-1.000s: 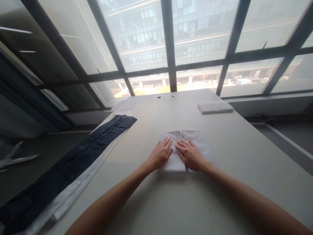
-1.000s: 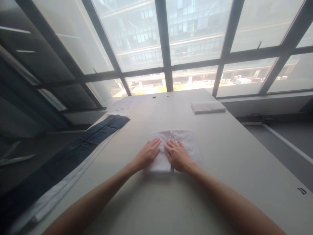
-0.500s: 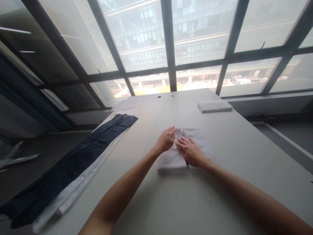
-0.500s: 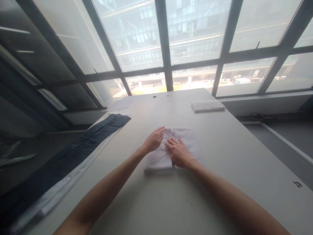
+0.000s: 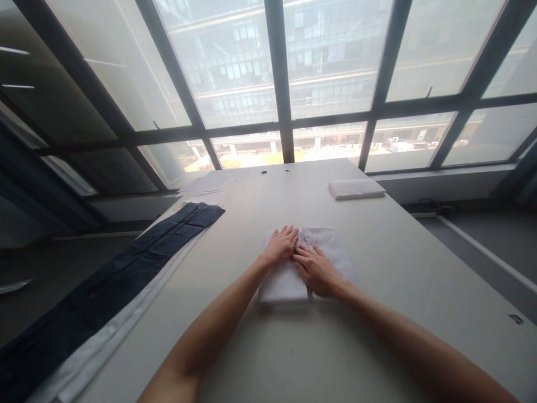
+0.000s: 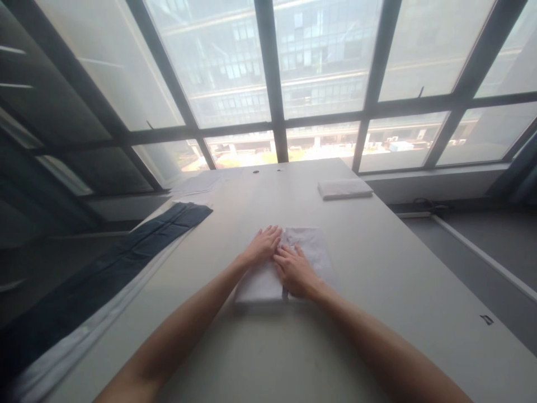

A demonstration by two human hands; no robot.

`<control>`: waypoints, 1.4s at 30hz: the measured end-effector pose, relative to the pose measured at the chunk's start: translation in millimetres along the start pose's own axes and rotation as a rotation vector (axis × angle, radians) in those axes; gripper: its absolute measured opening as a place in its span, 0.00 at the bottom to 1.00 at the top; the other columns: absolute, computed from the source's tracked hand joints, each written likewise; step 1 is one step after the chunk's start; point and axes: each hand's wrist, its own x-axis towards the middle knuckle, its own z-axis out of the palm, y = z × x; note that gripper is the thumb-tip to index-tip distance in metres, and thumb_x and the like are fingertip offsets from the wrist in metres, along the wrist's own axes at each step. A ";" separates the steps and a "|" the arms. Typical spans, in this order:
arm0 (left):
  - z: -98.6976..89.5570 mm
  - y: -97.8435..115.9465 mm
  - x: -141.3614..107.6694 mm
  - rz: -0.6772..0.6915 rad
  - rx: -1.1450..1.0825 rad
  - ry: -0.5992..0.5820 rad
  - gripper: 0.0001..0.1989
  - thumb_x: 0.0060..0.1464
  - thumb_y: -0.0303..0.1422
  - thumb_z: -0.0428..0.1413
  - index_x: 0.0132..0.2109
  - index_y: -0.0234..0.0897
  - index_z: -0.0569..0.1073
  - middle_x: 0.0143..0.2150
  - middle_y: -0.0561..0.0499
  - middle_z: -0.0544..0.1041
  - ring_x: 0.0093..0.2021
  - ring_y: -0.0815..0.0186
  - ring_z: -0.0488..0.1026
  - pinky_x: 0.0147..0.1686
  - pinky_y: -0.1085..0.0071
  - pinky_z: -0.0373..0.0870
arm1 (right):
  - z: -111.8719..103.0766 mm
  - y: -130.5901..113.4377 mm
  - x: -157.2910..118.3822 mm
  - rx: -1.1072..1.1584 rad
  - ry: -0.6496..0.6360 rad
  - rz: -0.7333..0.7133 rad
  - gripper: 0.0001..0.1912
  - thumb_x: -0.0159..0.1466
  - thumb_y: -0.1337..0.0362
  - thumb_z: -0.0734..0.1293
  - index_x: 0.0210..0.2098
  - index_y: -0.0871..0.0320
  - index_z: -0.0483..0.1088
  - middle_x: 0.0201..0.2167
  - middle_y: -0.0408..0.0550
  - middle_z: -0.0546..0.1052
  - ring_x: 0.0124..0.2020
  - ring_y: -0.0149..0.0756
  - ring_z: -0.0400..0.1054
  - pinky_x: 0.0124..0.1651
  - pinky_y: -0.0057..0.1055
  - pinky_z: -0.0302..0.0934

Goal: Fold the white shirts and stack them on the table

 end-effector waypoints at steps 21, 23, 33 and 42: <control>3.9 42.3 -41.6 -0.041 -0.081 0.006 0.30 0.72 0.46 0.39 0.70 0.33 0.60 0.73 0.37 0.55 0.74 0.49 0.48 0.69 0.44 0.47 | -108.7 82.5 -52.5 0.496 0.241 0.841 0.14 0.61 0.61 0.66 0.42 0.61 0.75 0.42 0.58 0.80 0.36 0.40 0.76 0.36 0.35 0.72; -1.2 38.0 -28.7 -0.055 -0.080 0.013 0.28 0.72 0.44 0.39 0.70 0.33 0.60 0.73 0.37 0.55 0.74 0.49 0.48 0.68 0.43 0.48 | -115.3 77.1 -61.4 0.625 0.092 0.894 0.14 0.62 0.57 0.68 0.41 0.61 0.74 0.43 0.58 0.79 0.34 0.39 0.76 0.34 0.34 0.72; 22.5 36.1 -11.6 -0.061 -0.023 0.074 0.28 0.70 0.33 0.38 0.72 0.27 0.56 0.73 0.38 0.56 0.74 0.52 0.49 0.70 0.49 0.44 | -125.0 72.9 -48.4 0.936 -0.116 1.007 0.12 0.61 0.59 0.72 0.40 0.60 0.72 0.34 0.50 0.78 0.29 0.32 0.73 0.34 0.28 0.70; 23.2 34.0 -14.2 -0.040 -0.073 0.108 0.29 0.68 0.33 0.40 0.74 0.32 0.52 0.75 0.43 0.52 0.74 0.51 0.48 0.70 0.50 0.42 | -104.1 71.9 -32.3 0.952 -0.098 0.863 0.20 0.53 0.68 0.75 0.46 0.57 0.74 0.37 0.46 0.79 0.31 0.30 0.71 0.32 0.23 0.65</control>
